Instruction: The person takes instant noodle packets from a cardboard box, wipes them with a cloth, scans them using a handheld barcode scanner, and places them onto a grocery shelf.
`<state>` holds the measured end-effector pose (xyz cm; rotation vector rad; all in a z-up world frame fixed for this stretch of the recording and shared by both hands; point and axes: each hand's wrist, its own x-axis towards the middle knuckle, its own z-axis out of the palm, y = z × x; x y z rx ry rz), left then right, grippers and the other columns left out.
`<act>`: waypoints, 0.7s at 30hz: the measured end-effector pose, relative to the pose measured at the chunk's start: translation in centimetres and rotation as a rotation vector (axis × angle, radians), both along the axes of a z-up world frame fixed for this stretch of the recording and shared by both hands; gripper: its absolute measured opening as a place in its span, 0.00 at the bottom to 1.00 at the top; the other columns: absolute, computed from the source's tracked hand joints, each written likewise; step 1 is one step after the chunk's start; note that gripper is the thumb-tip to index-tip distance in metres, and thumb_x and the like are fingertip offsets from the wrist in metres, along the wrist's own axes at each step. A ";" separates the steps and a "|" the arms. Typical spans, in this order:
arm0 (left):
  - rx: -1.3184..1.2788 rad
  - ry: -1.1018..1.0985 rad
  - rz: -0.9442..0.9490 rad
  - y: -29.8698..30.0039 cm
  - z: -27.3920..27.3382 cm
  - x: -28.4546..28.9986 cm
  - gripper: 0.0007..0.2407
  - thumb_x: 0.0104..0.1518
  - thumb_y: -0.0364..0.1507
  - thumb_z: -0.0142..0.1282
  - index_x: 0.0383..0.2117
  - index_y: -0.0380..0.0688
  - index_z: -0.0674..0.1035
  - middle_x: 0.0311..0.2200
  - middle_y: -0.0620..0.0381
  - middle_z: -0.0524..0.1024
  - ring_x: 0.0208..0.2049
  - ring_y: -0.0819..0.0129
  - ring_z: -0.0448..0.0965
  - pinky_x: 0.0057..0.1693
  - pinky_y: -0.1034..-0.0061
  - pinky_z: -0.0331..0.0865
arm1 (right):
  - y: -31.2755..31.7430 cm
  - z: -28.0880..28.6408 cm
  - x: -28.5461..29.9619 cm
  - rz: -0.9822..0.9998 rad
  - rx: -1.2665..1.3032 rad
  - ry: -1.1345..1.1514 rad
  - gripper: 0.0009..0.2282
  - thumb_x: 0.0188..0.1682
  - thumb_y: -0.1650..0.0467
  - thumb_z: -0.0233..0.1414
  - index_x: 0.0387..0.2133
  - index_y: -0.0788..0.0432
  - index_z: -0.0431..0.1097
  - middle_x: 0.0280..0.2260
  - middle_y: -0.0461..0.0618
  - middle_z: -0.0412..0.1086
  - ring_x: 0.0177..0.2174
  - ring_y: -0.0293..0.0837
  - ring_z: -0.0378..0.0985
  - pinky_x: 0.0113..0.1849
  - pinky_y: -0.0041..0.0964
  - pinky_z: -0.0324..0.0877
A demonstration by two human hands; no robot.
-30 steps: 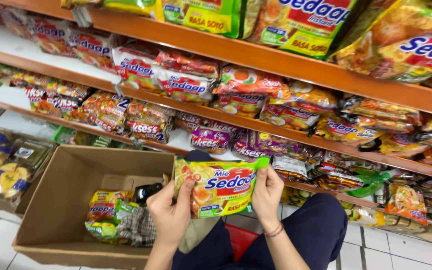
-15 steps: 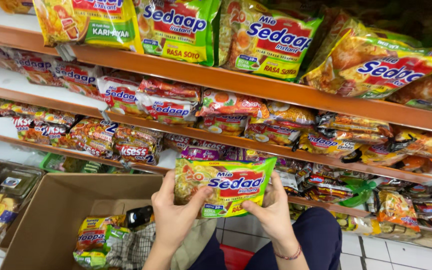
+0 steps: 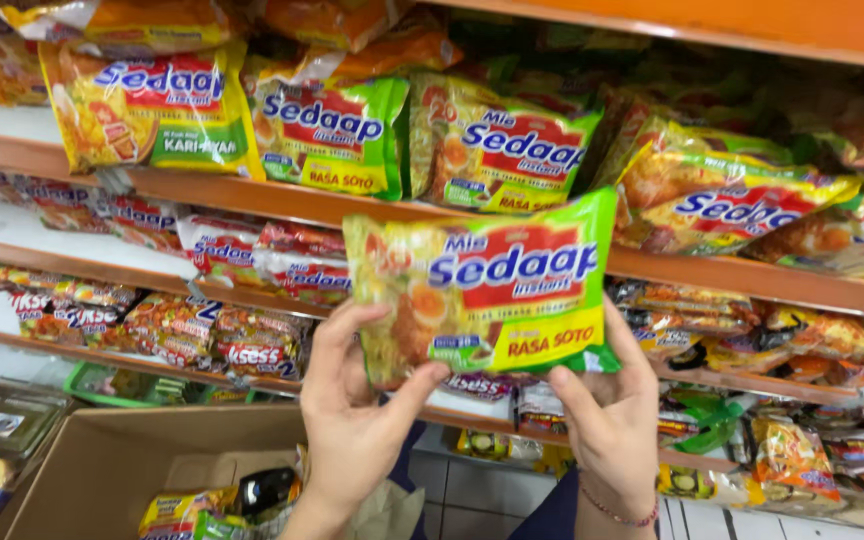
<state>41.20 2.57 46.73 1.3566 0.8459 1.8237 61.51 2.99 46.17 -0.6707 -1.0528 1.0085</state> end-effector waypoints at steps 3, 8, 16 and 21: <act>0.218 0.393 0.138 2.0 3.0 -0.9 0.29 0.39 0.23 0.77 0.52 0.39 0.76 0.54 0.48 0.72 0.55 0.59 0.77 0.60 0.69 0.72 | 1.4 2.7 -0.4 -0.205 0.151 -0.246 0.34 0.47 0.84 0.52 0.69 0.70 0.48 0.61 0.56 0.65 0.52 0.44 0.75 0.49 0.37 0.76; 0.252 0.396 0.176 5.5 5.9 -0.3 0.22 0.42 0.21 0.73 0.46 0.38 0.80 0.55 0.48 0.72 0.55 0.60 0.78 0.60 0.70 0.73 | 4.8 4.0 -0.7 -0.529 0.435 -0.352 0.26 0.52 0.80 0.60 0.63 0.69 0.59 0.55 0.57 0.69 0.51 0.42 0.76 0.51 0.35 0.77; 0.243 0.241 0.146 11.0 6.7 1.9 0.19 0.48 0.19 0.71 0.49 0.38 0.81 0.59 0.47 0.69 0.54 0.63 0.80 0.57 0.74 0.78 | 9.5 5.5 1.2 -1.006 0.686 -0.760 0.17 0.47 0.77 0.70 0.46 0.63 0.72 0.50 0.56 0.64 0.46 0.46 0.70 0.47 0.37 0.70; 0.256 0.092 0.110 13.3 6.7 3.5 0.15 0.55 0.19 0.69 0.49 0.37 0.81 0.59 0.49 0.69 0.55 0.65 0.80 0.60 0.74 0.79 | 11.1 4.7 1.7 -1.078 0.635 -0.854 0.11 0.52 0.82 0.65 0.45 0.59 0.77 0.47 0.51 0.59 0.44 0.44 0.69 0.44 0.34 0.68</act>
